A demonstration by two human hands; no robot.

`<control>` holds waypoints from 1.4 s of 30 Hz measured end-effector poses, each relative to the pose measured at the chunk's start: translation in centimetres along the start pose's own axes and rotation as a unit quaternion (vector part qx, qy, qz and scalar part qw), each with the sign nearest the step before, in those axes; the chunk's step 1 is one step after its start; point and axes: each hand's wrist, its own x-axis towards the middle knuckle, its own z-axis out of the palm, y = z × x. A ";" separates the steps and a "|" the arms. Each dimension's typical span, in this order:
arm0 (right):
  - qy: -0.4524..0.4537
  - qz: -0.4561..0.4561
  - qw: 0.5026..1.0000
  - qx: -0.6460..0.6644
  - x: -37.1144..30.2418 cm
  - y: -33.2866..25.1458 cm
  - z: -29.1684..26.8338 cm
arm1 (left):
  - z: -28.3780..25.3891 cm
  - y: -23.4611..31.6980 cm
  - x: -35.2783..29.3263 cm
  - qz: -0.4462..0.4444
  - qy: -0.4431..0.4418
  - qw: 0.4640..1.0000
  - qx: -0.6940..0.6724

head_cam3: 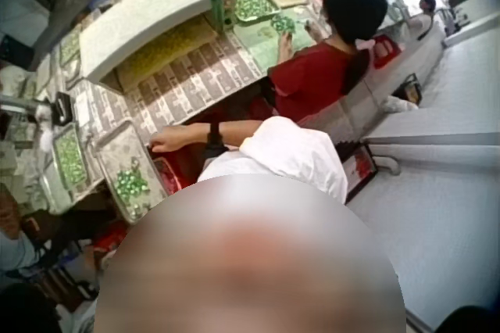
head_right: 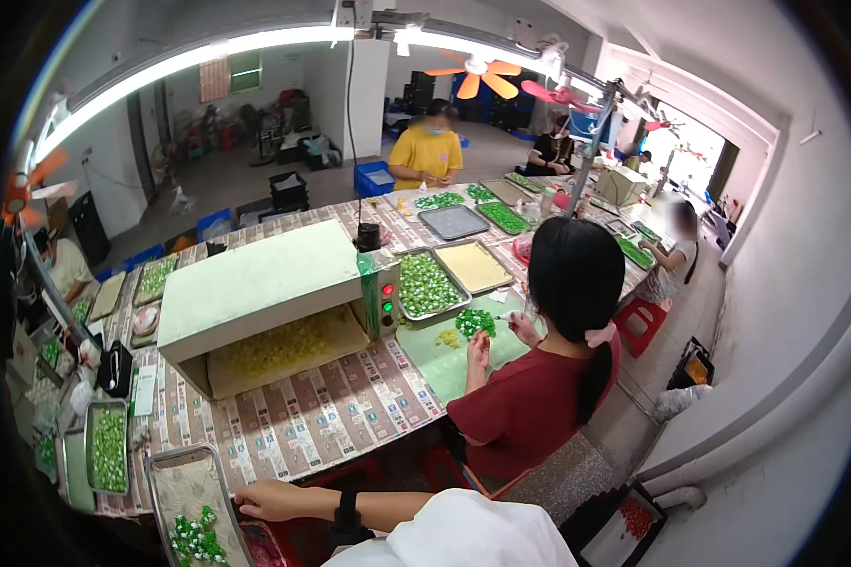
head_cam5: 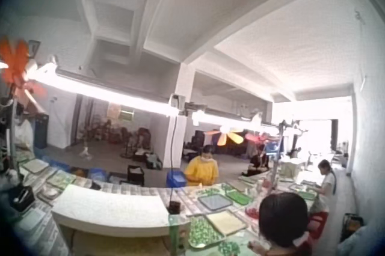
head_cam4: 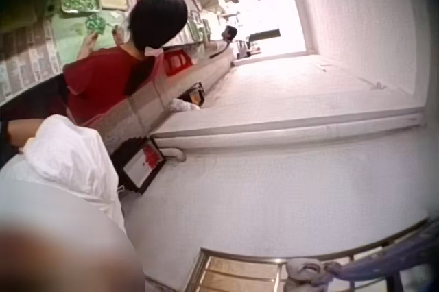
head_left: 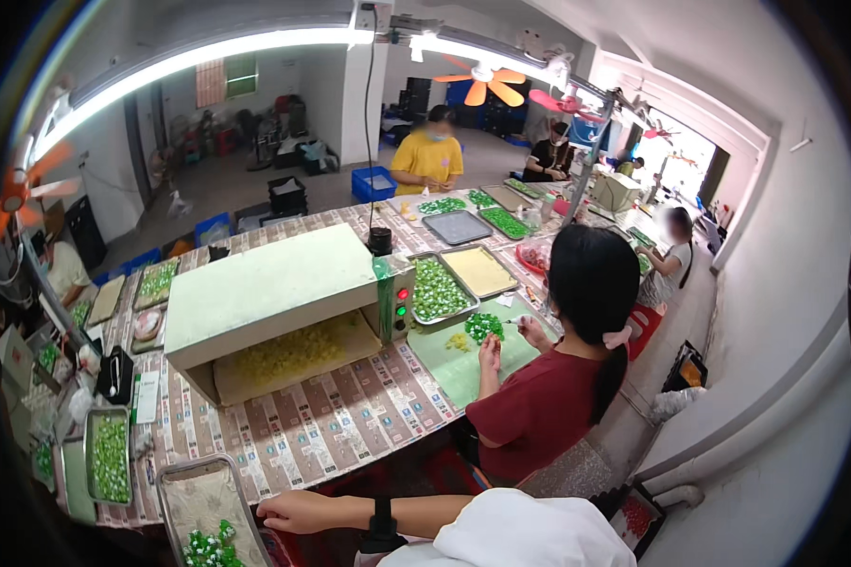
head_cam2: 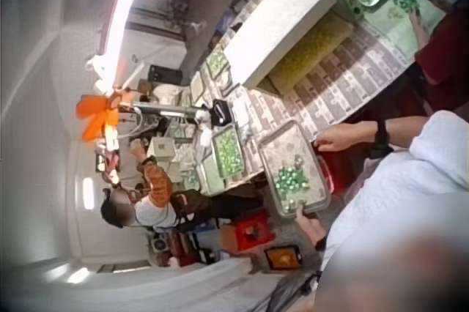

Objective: Apply glue to small toy components and assemble them into a finished product.

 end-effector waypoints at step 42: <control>-0.176 -0.097 0.957 0.211 17.0 -13.7 28.7 | -29.3 14.0 -5.1 0.024 0.296 0.955 0.014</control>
